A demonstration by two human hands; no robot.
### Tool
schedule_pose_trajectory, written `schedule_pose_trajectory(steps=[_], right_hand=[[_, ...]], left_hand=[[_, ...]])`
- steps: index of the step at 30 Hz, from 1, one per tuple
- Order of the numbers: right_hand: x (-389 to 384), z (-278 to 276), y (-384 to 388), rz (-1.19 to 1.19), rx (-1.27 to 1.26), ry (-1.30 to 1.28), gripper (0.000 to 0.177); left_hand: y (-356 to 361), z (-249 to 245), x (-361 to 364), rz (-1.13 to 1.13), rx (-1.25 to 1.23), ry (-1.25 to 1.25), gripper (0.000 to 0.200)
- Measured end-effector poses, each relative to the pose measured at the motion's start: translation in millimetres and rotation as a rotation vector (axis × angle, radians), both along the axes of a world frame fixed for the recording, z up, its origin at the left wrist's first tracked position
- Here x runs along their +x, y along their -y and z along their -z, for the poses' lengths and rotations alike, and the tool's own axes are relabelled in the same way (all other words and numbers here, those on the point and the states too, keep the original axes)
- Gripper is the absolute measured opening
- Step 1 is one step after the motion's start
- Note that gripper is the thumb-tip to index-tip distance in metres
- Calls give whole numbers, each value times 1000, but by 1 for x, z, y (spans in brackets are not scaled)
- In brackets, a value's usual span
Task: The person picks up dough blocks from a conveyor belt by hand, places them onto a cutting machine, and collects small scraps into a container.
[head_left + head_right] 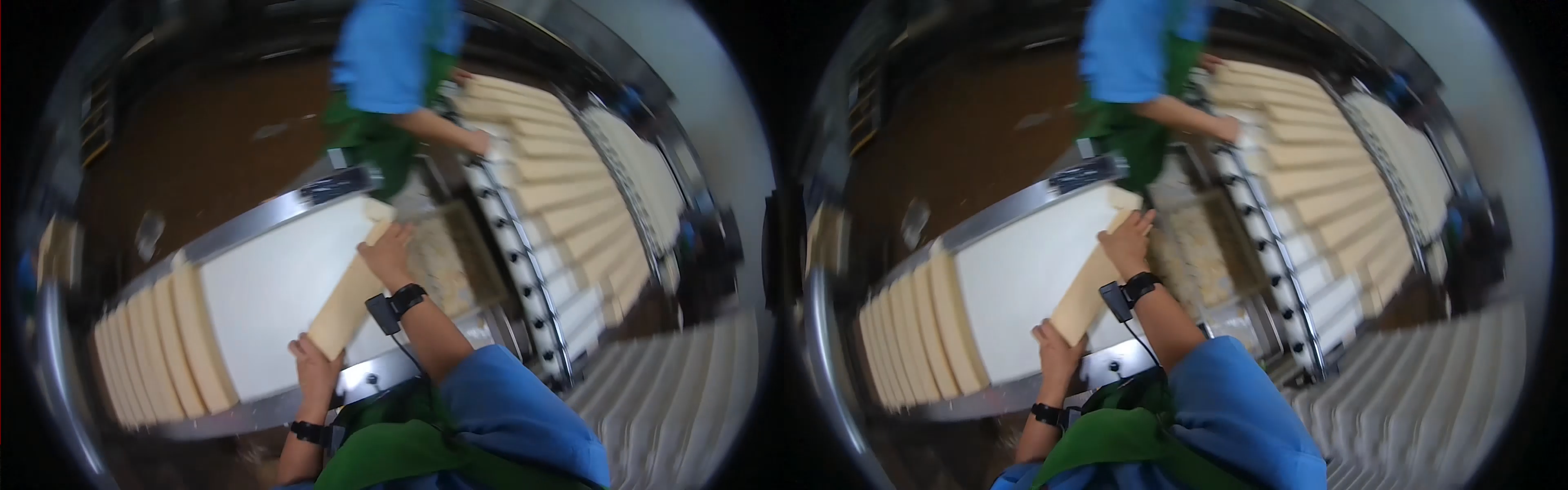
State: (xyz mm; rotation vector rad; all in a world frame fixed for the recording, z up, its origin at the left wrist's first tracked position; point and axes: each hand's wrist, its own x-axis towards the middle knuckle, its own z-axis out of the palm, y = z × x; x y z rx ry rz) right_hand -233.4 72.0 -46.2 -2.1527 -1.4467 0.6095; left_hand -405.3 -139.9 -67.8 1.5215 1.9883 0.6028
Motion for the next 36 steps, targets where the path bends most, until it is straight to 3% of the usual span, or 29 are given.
schedule_pose_trajectory(steps=[1,6,8,12,13,15,17,19,20,22,26,28,29,30,32,36], right_hand=[[29,0,8,76,37,-54,90],[211,-35,78,366,311,-125,82],[290,-47,118,490,409,-93,79],[428,-72,196,792,183,20,74],[456,-77,212,767,163,41,68],[508,-68,233,697,20,127,66],[546,-62,241,644,-56,137,64],[579,-54,233,424,-230,214,56],[589,-46,233,425,-228,209,56],[590,-42,228,626,-106,486,55],[584,-29,228,715,-6,685,52],[562,-33,234,560,156,559,47],[553,-33,241,382,242,376,45],[543,-34,249,199,322,190,43],[508,-47,262,-87,357,71,46],[453,-70,279,-192,124,256,57]], left_hand=[[-5,-4,17,-28,116,-23,81],[-35,-51,126,151,238,105,75],[-40,-81,173,420,316,95,76],[-37,-117,254,961,447,236,76],[-34,-122,274,970,446,233,76],[-27,-128,311,1273,401,313,73],[-19,-119,341,1340,303,372,70],[-15,-116,369,1390,196,450,59],[-16,-114,383,1392,196,445,59],[-22,-104,414,1353,135,562,52],[-30,-68,470,1369,186,615,51],[-33,-66,484,1270,29,669,52],[-33,-68,485,1243,-33,686,55],[-34,-66,484,1232,-32,683,55],[-39,-61,472,1208,82,660,58],[-63,-55,429,1099,151,679,62]])
